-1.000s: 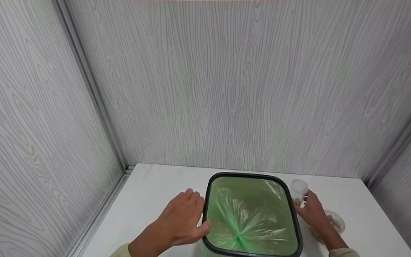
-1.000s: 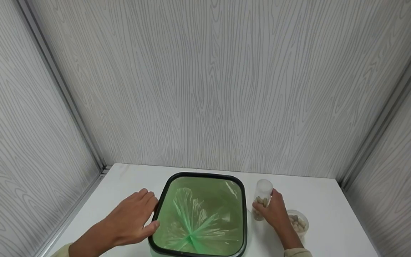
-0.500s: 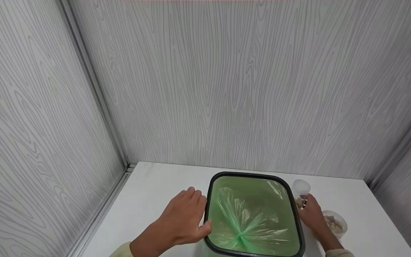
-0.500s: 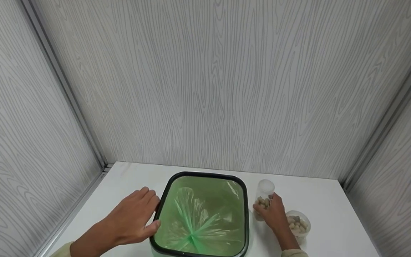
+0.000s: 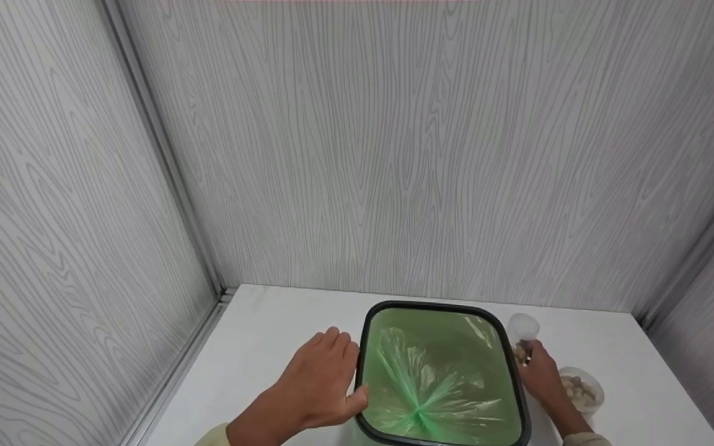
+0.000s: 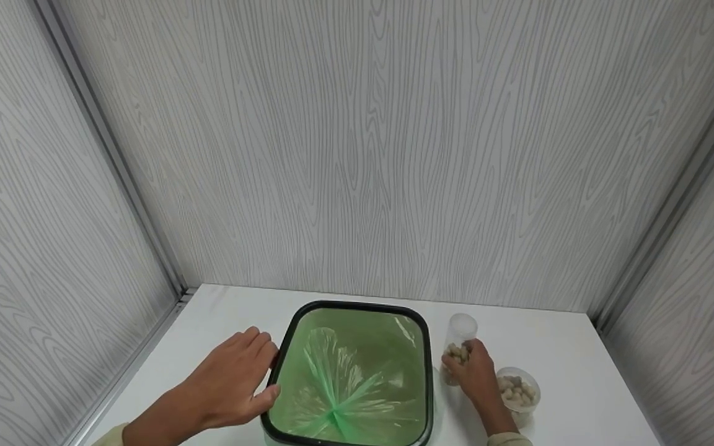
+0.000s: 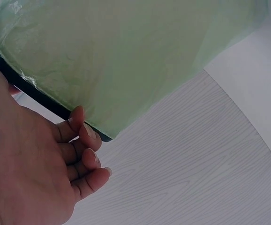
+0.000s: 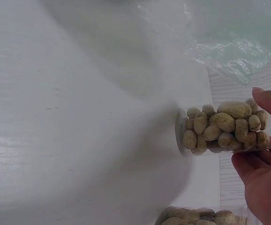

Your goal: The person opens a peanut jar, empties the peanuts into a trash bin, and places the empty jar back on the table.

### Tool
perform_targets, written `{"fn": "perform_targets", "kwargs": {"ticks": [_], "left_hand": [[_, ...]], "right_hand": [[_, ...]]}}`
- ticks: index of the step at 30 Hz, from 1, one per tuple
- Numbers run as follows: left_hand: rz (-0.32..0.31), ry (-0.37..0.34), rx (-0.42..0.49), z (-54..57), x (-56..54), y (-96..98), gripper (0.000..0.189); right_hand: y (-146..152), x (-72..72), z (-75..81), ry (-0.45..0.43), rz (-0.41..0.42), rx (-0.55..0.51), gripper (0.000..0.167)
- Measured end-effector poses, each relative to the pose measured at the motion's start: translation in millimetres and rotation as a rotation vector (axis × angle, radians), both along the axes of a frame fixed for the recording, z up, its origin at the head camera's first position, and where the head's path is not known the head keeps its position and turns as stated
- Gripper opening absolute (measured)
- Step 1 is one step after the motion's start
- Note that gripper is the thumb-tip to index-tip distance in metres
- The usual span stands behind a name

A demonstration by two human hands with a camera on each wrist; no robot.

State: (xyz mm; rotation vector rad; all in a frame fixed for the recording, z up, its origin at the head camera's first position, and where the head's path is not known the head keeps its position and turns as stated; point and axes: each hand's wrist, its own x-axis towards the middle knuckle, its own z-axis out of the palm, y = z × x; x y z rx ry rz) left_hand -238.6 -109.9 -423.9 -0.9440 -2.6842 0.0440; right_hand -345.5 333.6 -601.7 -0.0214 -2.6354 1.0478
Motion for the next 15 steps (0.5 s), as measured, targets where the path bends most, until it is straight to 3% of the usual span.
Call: {"fn": "perform_targets", "kwargs": {"ticks": [10, 15], "left_hand": [[0.005, 0.002, 0.007, -0.5, -0.1, 0.1, 0.039], [0.004, 0.0, 0.02, -1.9, 0.2, 0.3, 0.037]], "right_hand": [[0.0, 0.2, 2.0, 0.032, 0.011, -0.004, 0.037], [-0.5, 1.9, 2.6, -0.031, 0.025, -0.025, 0.042]]}}
